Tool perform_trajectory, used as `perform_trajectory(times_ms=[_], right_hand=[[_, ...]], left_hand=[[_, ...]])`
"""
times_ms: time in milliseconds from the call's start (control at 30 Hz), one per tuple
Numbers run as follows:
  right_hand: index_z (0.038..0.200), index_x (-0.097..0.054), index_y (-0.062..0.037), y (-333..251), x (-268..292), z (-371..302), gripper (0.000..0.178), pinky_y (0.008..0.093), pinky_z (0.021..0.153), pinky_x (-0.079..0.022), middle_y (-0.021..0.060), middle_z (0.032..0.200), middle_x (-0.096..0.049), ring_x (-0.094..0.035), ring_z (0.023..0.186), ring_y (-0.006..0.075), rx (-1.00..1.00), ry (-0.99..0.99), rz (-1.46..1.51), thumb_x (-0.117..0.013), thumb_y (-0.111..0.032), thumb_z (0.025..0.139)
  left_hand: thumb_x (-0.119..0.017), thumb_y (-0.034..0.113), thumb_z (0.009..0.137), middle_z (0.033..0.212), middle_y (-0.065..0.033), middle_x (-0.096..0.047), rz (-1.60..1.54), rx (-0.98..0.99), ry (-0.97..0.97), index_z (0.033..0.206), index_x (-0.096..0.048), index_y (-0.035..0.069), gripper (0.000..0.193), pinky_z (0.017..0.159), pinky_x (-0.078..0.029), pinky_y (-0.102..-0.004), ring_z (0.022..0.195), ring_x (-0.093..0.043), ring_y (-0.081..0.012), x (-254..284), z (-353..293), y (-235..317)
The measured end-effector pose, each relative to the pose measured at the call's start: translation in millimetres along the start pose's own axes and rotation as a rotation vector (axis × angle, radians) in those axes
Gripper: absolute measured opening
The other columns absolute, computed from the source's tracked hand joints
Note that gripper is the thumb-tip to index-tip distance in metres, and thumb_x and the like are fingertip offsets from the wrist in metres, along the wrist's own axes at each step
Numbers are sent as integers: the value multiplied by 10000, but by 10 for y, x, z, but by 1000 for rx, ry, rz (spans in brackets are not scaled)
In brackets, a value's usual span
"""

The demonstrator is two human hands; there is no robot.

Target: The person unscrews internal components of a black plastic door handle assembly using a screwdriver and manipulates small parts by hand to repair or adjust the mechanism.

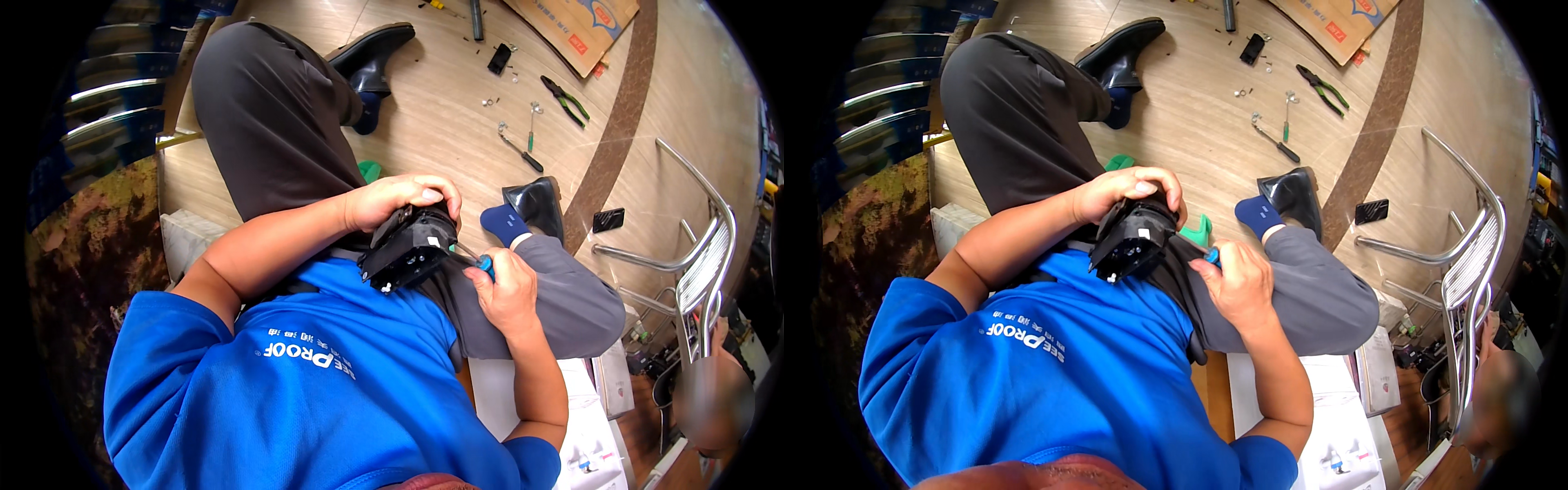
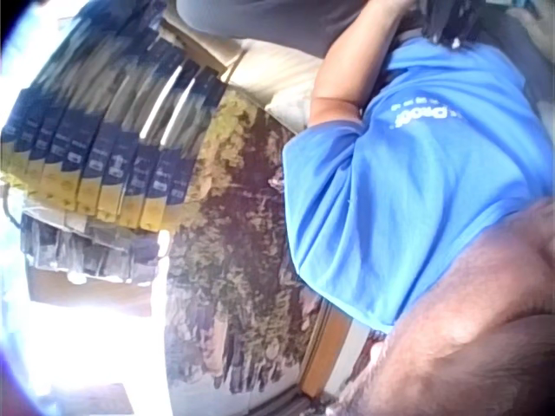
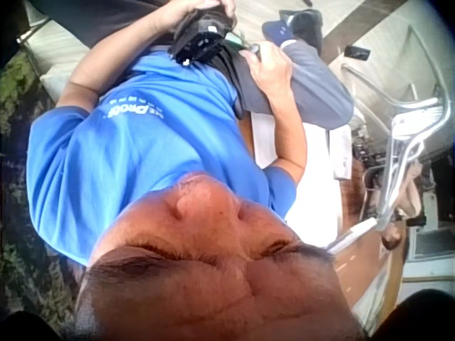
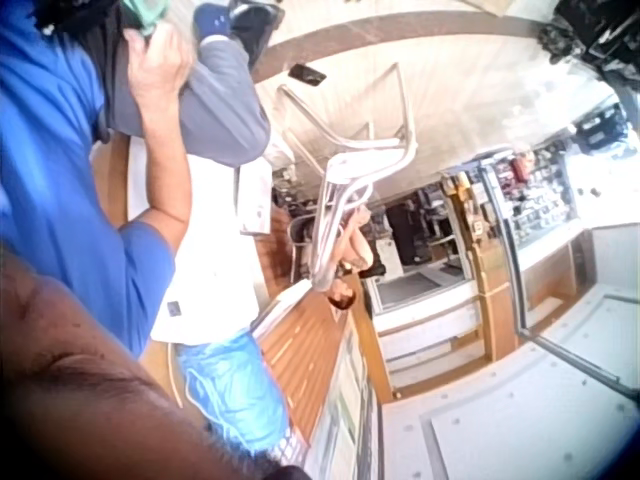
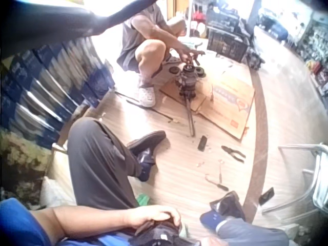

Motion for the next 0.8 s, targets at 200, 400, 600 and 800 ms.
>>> perform_trajectory(times_ms=[200, 400, 600, 800], right_hand=[[931, -570, -22, 20, -105, 23, 371, 432, 609, -472, 141, 751, -601, -604, 683, 364, 7, -2, 46, -738, -346, 863], [960, -568, -39, -16, -155, -3, 363, 461, 623, -484, 161, 763, -630, -633, 718, 383, -53, -67, 40, -766, -313, 827], [949, -557, -39, -76, -105, -12, 386, 456, 625, -492, 160, 778, -636, -638, 728, 376, -40, -66, -53, -746, -357, 837], [948, -554, -35, -173, -94, -67, 393, 442, 635, -502, 144, 796, -628, -642, 738, 359, -49, -79, -112, -763, -342, 817]], left_hand=[[-521, 334, 971, 1074, -150, -669, -49, 97, 2, 1107, -591, 12, 356, 963, -483, -341, 1025, -645, -220, -128, -25, 121], [-508, 381, 974, 1095, -147, -646, 80, 113, 36, 1111, -590, 3, 411, 961, -467, -342, 1038, -616, -213, -48, -45, 13], [-484, 381, 984, 1085, -145, -637, 169, 60, 27, 1097, -584, -2, 411, 957, -457, -347, 1039, -600, -216, -51, -60, 12], [-475, 304, 972, 1073, -137, -635, 215, 67, 6, 1082, -588, -3, 345, 953, -448, -337, 1028, -593, -206, -124, -80, 59]])
Point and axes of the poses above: each hand's wrist, its own z-axis towards the middle knuckle, its own x-axis out of the back of the hand, y = z × x, the point moved 2 cm from there along z, towards the middle knuckle
